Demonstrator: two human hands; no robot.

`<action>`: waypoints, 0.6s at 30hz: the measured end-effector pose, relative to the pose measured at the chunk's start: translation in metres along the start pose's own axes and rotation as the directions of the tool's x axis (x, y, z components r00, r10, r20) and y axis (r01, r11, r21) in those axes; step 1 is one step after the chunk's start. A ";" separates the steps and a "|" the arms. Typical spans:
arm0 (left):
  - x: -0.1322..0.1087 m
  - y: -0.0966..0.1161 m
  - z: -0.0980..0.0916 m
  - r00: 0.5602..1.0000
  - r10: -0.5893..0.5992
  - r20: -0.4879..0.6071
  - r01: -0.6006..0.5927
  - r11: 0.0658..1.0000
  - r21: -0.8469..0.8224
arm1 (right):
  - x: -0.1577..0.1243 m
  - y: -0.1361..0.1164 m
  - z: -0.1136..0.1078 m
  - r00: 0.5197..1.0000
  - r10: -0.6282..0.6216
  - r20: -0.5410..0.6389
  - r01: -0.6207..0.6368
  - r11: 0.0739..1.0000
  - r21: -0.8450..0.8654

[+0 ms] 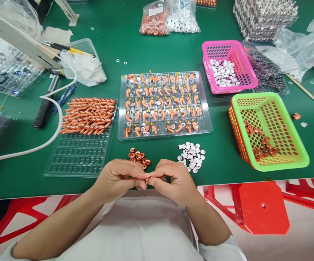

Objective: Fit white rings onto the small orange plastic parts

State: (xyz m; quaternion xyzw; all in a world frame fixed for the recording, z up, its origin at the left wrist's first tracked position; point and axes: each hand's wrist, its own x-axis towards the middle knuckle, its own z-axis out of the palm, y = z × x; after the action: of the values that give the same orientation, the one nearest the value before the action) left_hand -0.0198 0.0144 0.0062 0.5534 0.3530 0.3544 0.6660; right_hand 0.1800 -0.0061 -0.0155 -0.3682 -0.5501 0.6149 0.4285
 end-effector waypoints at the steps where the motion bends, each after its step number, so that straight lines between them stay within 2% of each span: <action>1: 0.000 0.002 0.001 1.000 0.014 -0.015 -0.013 0.998 0.060 | 0.000 0.001 -0.001 1.000 0.010 0.000 -0.010 1.000 0.015; 6: 0.002 0.019 0.009 0.988 0.115 -0.100 -0.069 0.922 0.381 | 0.003 0.006 -0.005 0.998 0.066 -0.001 -0.065 0.987 0.147; 10: 0.003 0.028 0.015 0.971 0.231 -0.061 -0.151 0.792 0.591 | 0.004 0.009 -0.007 0.992 0.125 0.027 -0.128 0.973 0.192; 14: 0.003 0.032 0.017 0.961 0.276 -0.022 -0.186 0.702 0.687 | 0.004 0.011 -0.007 0.987 0.155 0.044 -0.161 0.965 0.209; 18: 0.004 0.033 0.017 0.959 0.283 -0.024 -0.175 0.656 0.734 | 0.003 0.013 -0.006 0.983 0.179 0.042 -0.184 0.963 0.198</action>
State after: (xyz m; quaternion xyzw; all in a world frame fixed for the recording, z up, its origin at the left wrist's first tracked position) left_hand -0.0058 0.0141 0.0404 0.7856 0.4358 0.3040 0.3170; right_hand 0.1826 -0.0016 -0.0292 -0.3648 -0.4540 0.7083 0.3988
